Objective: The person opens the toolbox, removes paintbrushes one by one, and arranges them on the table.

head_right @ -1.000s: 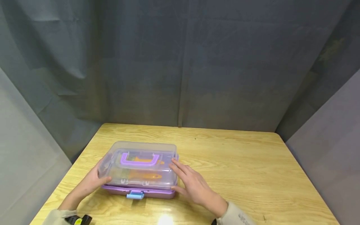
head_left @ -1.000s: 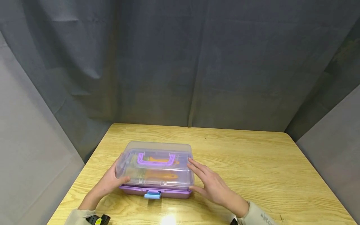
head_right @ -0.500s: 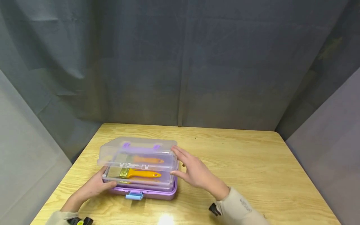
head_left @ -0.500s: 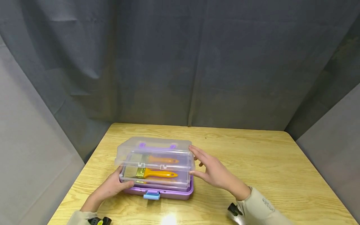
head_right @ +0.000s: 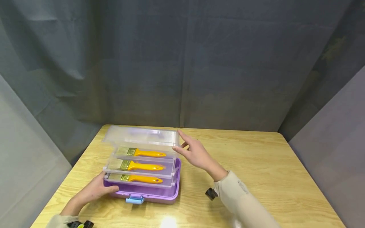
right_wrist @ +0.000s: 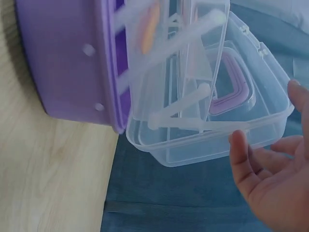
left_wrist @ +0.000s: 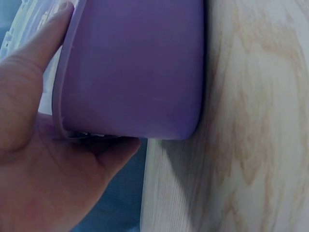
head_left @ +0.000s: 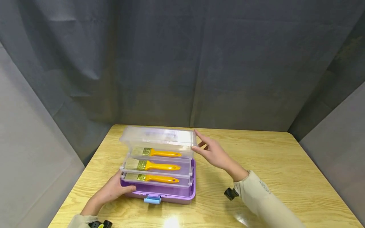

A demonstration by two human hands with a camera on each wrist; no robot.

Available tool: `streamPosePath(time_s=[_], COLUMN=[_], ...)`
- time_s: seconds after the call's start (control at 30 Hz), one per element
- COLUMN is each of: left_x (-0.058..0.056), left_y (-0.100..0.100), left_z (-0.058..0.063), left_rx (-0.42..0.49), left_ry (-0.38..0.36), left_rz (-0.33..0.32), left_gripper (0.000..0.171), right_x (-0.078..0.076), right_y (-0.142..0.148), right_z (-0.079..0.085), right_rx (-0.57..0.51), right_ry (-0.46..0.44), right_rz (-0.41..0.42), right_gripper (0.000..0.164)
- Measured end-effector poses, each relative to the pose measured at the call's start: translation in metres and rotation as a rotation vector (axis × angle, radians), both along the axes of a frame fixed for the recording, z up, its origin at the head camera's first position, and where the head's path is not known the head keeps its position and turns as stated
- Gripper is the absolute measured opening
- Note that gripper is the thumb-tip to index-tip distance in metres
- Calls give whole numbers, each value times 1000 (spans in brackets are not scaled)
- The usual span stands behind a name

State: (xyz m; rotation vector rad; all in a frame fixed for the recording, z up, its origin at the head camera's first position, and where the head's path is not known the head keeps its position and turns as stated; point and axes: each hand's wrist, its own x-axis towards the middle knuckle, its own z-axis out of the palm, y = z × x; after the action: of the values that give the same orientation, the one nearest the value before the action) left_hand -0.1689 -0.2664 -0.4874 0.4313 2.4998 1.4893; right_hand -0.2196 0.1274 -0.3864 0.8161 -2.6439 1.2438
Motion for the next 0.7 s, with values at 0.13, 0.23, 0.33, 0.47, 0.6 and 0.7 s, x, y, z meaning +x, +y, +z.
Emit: streamPosePath(time_s=[0.13,0.23,0.33,0.47,0.6,0.7], left_x=[0,-1,-1,-2,-2,-3], left_y=[0,0,-1,-2,-3,-3], left_z=[1,0,-2,-4,-3,-2], left_rx=[40,65,84,76,47,54], left_ry=[13,42,64,96,106,85], left_rz=[-35,-59,-82,-88,-75,-79], left_gripper=[95,96,98,103,106,105], right_x=[-13,-23,-34,-50,-64,-73], right_y=[0,0,-1,-2,-5,-6], right_z=[3,2,2,-2,-10,-20], right_rx=[-61,-105,-160,-233,-303,-376], right_ry=[-86,-159,-237,-310,-383,-482], right_rz=[-47,-67,-78,-82,-67,-59], right_gripper=[66,66,66,65,62,58])
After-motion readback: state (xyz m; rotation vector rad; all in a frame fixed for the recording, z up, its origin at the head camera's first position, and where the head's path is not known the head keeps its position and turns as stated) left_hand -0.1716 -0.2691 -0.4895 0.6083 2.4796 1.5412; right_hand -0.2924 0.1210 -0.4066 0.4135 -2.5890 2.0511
